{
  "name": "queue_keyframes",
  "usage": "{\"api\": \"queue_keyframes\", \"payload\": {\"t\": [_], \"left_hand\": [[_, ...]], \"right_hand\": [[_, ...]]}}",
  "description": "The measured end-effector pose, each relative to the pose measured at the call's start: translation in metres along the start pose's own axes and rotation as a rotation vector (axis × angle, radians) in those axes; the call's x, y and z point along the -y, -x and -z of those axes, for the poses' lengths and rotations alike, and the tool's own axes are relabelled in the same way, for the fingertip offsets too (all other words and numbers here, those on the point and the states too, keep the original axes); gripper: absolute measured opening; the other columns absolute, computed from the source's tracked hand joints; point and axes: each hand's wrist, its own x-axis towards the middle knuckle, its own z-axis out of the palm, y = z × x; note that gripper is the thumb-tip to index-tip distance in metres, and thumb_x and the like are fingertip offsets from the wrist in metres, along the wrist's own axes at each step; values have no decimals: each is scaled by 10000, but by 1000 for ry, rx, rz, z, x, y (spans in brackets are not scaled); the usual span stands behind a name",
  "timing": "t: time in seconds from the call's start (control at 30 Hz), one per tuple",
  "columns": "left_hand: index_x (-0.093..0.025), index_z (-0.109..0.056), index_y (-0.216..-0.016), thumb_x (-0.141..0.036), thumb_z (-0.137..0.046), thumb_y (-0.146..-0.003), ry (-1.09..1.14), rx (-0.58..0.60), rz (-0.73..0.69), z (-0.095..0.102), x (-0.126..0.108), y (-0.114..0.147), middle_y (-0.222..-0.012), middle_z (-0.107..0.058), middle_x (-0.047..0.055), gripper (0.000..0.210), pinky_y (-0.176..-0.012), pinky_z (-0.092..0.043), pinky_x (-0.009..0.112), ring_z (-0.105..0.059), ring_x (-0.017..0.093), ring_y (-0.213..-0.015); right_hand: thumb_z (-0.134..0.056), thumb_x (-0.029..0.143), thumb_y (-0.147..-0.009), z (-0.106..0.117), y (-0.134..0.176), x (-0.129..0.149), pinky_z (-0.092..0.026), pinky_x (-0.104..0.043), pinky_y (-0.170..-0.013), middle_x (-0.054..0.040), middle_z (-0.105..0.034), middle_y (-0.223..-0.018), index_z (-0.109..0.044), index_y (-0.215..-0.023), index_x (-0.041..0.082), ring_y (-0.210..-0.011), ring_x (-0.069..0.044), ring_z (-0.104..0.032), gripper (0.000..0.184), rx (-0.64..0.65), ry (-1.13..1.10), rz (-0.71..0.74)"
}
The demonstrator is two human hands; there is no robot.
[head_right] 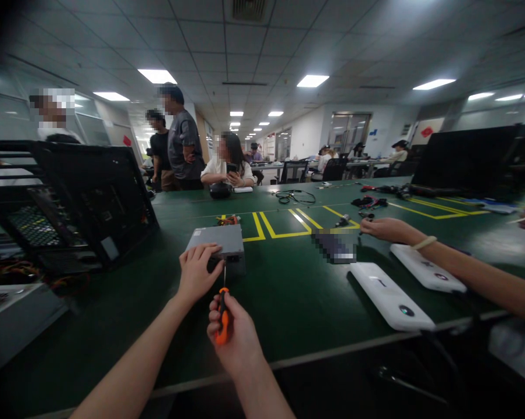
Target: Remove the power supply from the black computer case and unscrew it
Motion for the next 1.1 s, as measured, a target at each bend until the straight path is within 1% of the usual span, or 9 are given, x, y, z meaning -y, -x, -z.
{"api": "queue_keyframes", "payload": {"t": [0.07,0.17,0.3,0.4,0.57,0.67,0.77,0.87,1.1], "left_hand": [[-259,-547,-1034,-272,-496,-758,0,0,1,0,0,0,-1104,-556,51,281,-872,-283,390,-451,227,-1033],[-257,-550,-1029,-272,-498,-756,-1,-2,-1,0,0,0,-1103,-557,48,278,-870,-284,388,-454,224,-1028],[-258,-545,-1033,-280,-504,-753,-4,-4,-5,0,1,0,-1102,-560,36,284,-872,-280,383,-456,215,-1026],[-258,-543,-1035,-282,-507,-752,-4,-10,-8,-1,1,0,-1099,-561,35,286,-868,-283,379,-458,213,-1025],[-258,-547,-1024,-274,-515,-746,-10,-21,-9,-2,2,0,-1093,-564,34,280,-864,-282,381,-462,214,-1021],[-258,-547,-1024,-273,-518,-744,-7,-23,-9,-2,2,0,-1091,-564,34,283,-863,-282,381,-464,213,-1018],[-259,-546,-1028,-270,-516,-746,-2,-24,-11,-2,2,0,-1094,-562,32,284,-870,-280,380,-461,211,-1025],[-258,-545,-1032,-273,-515,-747,0,-20,-13,-2,2,0,-1099,-560,33,286,-870,-282,380,-456,213,-1034],[-258,-544,-1031,-272,-517,-745,1,-16,-9,-2,3,0,-1098,-560,35,287,-872,-278,384,-457,215,-1029]], "right_hand": [[-396,244,-876,0,1,1,-374,-110,-402,-31,-526,-663,-563,-825,82,-470,-30,-445,238,21,21,-38],[-377,252,-883,0,0,0,-353,-115,-389,-35,-520,-654,-567,-895,68,-463,-36,-444,265,44,43,-47],[-410,237,-868,0,-1,-1,-278,-106,-342,-37,-520,-628,-563,-796,86,-440,-37,-417,226,14,22,16],[-423,203,-861,-1,-1,-1,-306,-97,-361,-40,-535,-642,-549,-740,93,-450,-30,-427,207,-26,-1,25],[-370,251,-886,-1,-1,0,-357,-114,-391,-38,-529,-640,-576,-836,69,-452,-34,-445,279,8,18,-36],[-370,257,-886,-1,-1,0,-318,-114,-362,-37,-525,-636,-572,-886,67,-438,-37,-438,277,17,35,-23],[-409,241,-870,-1,-1,-1,-279,-113,-341,-35,-525,-628,-559,-818,82,-434,-40,-431,225,-17,29,27],[-437,177,-852,-2,0,-1,-302,-109,-362,-35,-533,-639,-540,-763,91,-447,-35,-437,161,-48,11,58],[-368,244,-886,-3,1,0,-355,-117,-394,-34,-530,-642,-560,-880,65,-458,-36,-449,263,-14,39,-25]]}}
